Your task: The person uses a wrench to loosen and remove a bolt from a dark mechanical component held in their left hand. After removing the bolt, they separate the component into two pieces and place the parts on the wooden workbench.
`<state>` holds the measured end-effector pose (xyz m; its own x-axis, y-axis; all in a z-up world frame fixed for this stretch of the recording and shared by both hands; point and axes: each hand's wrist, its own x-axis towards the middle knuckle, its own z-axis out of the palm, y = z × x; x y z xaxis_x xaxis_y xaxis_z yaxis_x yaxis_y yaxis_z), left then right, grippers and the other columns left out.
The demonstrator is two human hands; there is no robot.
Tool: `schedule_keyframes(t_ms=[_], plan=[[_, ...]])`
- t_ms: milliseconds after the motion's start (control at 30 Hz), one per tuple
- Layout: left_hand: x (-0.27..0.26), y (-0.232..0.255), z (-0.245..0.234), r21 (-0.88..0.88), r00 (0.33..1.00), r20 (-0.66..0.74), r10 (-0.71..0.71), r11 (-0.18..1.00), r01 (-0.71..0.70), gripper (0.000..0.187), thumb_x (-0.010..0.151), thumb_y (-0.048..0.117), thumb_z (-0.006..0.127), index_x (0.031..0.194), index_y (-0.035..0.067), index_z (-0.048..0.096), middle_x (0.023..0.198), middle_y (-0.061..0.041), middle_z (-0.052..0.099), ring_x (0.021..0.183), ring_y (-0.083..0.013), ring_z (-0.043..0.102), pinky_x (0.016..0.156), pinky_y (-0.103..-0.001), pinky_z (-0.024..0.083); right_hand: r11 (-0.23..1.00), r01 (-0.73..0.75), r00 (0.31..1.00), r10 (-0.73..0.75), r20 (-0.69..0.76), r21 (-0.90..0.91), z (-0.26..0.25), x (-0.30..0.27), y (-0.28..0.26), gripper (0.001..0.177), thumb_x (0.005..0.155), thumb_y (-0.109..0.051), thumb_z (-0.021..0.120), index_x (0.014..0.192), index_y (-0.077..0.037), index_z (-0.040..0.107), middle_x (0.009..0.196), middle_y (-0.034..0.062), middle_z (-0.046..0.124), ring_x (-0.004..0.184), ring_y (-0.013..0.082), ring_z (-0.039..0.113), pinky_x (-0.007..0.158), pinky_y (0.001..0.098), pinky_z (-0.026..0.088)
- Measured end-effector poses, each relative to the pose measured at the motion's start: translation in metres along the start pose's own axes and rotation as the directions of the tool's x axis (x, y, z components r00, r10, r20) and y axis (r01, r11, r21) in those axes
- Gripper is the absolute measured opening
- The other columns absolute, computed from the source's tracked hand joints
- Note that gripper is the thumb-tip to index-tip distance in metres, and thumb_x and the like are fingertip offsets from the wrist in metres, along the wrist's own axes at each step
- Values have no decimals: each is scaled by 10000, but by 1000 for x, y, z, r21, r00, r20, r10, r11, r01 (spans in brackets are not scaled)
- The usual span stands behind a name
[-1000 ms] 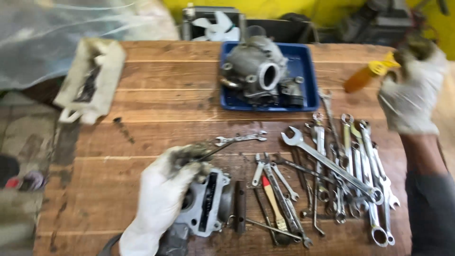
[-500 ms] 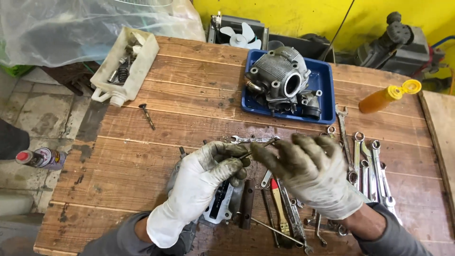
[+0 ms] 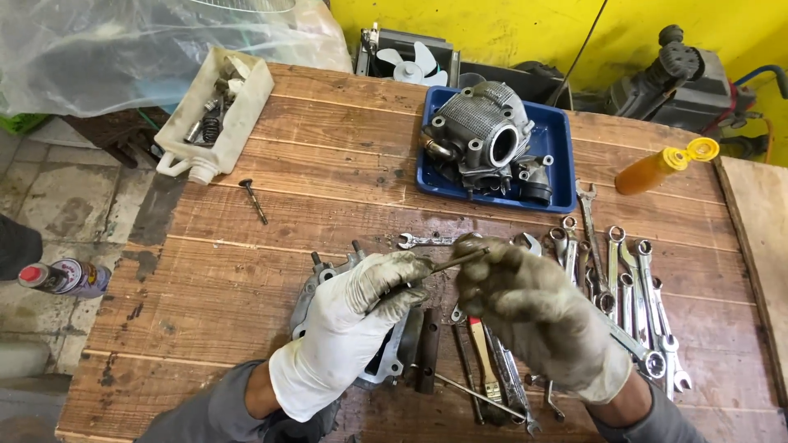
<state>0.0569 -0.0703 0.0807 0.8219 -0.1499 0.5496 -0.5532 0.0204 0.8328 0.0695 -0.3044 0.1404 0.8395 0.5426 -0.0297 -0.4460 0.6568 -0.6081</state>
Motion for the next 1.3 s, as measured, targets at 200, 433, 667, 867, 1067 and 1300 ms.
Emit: schedule_keyframes(t_ms=[200, 433, 667, 867, 1067, 1300], plan=[[1, 14, -30, 210, 1000, -15, 23, 978, -19, 281, 891, 48, 798, 1147, -5, 696, 1091, -135, 750, 1000, -246, 758, 971, -345, 633, 981, 179, 983, -181, -24, -78, 6, -7, -11, 380, 880, 89, 696, 1254, 43, 641, 1140, 160, 634, 1056, 286, 601, 979, 413, 514], [-29, 35, -74, 165, 936, 28, -352, 925, 343, 230, 928, 129, 732, 1133, 25, 713, 1021, -72, 759, 925, -164, 759, 873, -286, 632, 906, 85, 893, -253, -371, -414, -71, -50, 18, 564, 730, 111, 696, 1289, 90, 624, 1215, 231, 710, 1009, 342, 708, 1038, 447, 551], [-45, 54, -97, 325, 934, 13, -357, 885, 334, 246, 887, 113, 789, 1110, 29, 726, 997, -54, 765, 861, -138, 741, 792, -262, 591, 878, 70, 905, -256, -341, -473, -72, -54, 19, 414, 800, 61, 713, 1210, 25, 673, 1168, 168, 743, 1057, 294, 727, 1034, 409, 589], [-51, 37, -97, 426, 961, 49, -274, 876, 228, 252, 881, 132, 822, 1097, 58, 716, 970, -40, 757, 803, -151, 740, 751, -272, 597, 875, 70, 869, -290, -401, -480, -70, -53, 24, 481, 793, 71, 664, 1272, 31, 643, 1210, 182, 714, 1056, 260, 693, 1092, 432, 548], [-52, 18, -94, 442, 960, 65, -271, 871, 216, 252, 888, 156, 819, 1100, 69, 715, 959, -54, 761, 794, -179, 736, 758, -304, 601, 840, 28, 866, -291, -407, -541, -65, -51, 27, 481, 786, 1, 710, 1261, 51, 650, 1117, 156, 728, 1022, 293, 721, 1042, 411, 598], [-52, 13, -91, 454, 966, 65, -250, 869, 195, 230, 897, 158, 813, 1075, 58, 707, 965, -68, 741, 832, -205, 728, 794, -325, 580, 835, -10, 829, -301, -472, -551, -64, -50, 28, 462, 773, 55, 654, 1235, 44, 647, 1134, 160, 716, 1068, 318, 706, 1072, 423, 589]])
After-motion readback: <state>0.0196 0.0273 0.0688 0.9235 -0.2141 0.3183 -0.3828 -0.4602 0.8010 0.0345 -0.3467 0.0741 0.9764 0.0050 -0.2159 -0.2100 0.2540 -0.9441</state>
